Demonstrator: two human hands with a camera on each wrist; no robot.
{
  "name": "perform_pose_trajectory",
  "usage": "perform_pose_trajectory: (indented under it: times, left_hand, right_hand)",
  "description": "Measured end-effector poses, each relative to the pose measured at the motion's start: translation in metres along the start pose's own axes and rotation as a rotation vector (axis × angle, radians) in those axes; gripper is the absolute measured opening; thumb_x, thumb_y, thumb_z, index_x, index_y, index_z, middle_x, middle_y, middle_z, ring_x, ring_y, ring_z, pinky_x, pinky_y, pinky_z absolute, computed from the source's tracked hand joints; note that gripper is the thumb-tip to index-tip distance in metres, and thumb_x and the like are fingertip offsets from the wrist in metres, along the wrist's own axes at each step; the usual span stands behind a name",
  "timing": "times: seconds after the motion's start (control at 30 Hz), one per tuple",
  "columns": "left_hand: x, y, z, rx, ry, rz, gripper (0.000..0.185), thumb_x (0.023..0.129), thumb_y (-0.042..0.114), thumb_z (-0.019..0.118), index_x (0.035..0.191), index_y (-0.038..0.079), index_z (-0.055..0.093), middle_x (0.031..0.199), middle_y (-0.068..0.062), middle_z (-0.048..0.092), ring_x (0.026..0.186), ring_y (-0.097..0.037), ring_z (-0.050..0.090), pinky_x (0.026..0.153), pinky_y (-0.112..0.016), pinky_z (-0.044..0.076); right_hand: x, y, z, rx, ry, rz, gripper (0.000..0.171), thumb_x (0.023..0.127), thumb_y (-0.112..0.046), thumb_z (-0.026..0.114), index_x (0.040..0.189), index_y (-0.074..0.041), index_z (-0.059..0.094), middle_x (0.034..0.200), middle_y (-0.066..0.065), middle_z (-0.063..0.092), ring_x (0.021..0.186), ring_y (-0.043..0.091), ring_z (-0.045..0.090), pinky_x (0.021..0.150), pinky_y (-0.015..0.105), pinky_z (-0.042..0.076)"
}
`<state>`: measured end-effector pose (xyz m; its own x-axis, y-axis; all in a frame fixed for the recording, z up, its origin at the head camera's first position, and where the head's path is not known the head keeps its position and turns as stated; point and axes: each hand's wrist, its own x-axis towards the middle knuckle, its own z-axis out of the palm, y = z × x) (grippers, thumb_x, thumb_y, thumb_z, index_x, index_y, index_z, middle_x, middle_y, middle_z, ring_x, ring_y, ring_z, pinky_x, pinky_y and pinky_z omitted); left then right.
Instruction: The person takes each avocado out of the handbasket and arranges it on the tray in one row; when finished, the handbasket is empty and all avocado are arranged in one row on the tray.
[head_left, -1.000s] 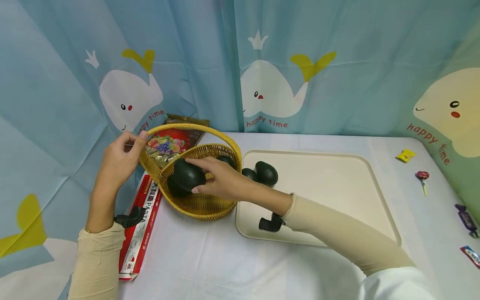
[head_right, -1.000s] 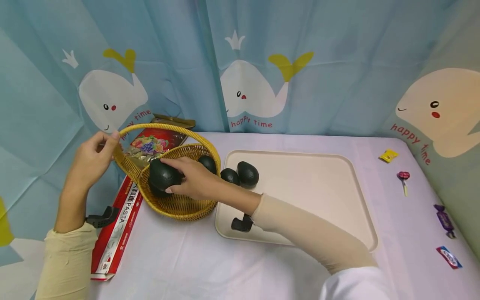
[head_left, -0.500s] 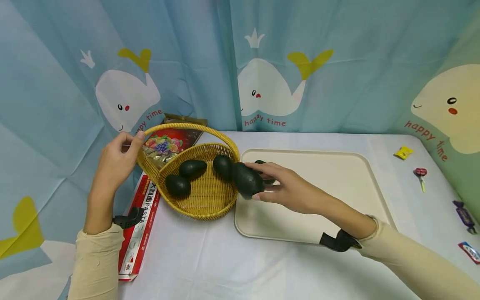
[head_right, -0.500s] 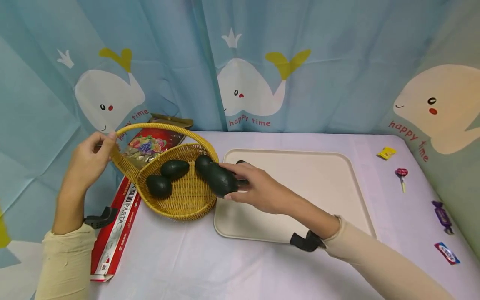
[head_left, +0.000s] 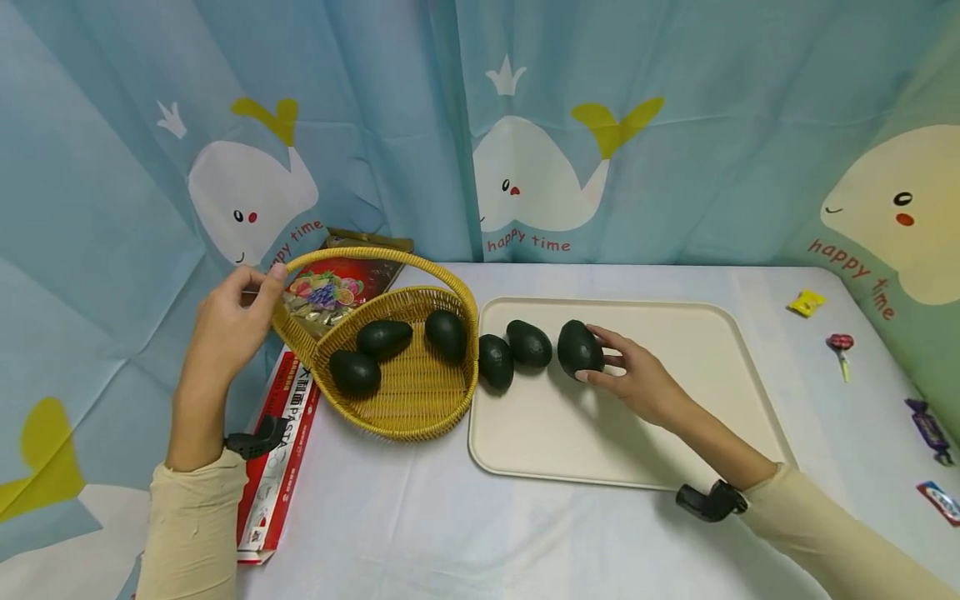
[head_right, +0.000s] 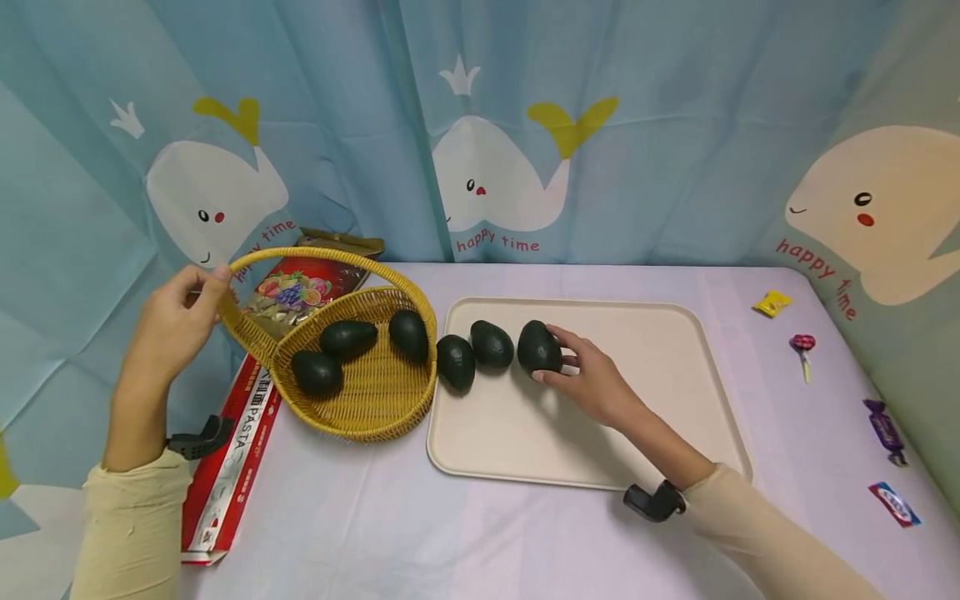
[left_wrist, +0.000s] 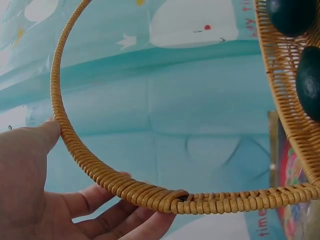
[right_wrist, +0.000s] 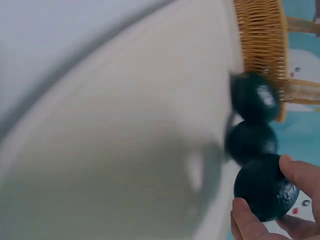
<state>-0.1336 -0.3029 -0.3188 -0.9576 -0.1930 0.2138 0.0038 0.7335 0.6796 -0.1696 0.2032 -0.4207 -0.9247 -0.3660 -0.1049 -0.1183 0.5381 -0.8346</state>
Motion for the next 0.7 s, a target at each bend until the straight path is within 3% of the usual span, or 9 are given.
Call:
perform_pose_trajectory:
  times: [0.3,0.7]
  left_hand:
    - [0.000,0.000,0.000,0.008,-0.001,-0.012,0.057,0.110,0.056,0.043,0.117,0.002,0.059,0.126,-0.024,0.065,0.120,-0.041,0.059,0.089,-0.050,0.045]
    - [0.000,0.000,0.000,0.007,-0.008,-0.009,0.057,0.111,0.054,0.042,0.121,0.000,0.058,0.129,-0.027,0.062,0.122,-0.045,0.057,0.091,-0.055,0.045]
  right_hand:
    - [0.008,0.020,0.011,-0.005,0.023,0.071,0.084,0.099,-0.030,0.077,0.165,-0.008,0.030,0.158,0.033,0.041,0.140,0.054,0.049,0.102,0.057,0.053]
    - [0.009,0.016,0.010,-0.124,0.074,0.039,0.086,0.097,-0.034,0.079,0.161,0.000,0.033,0.153,0.035,0.044,0.132,0.051,0.059,0.101,0.058,0.054]
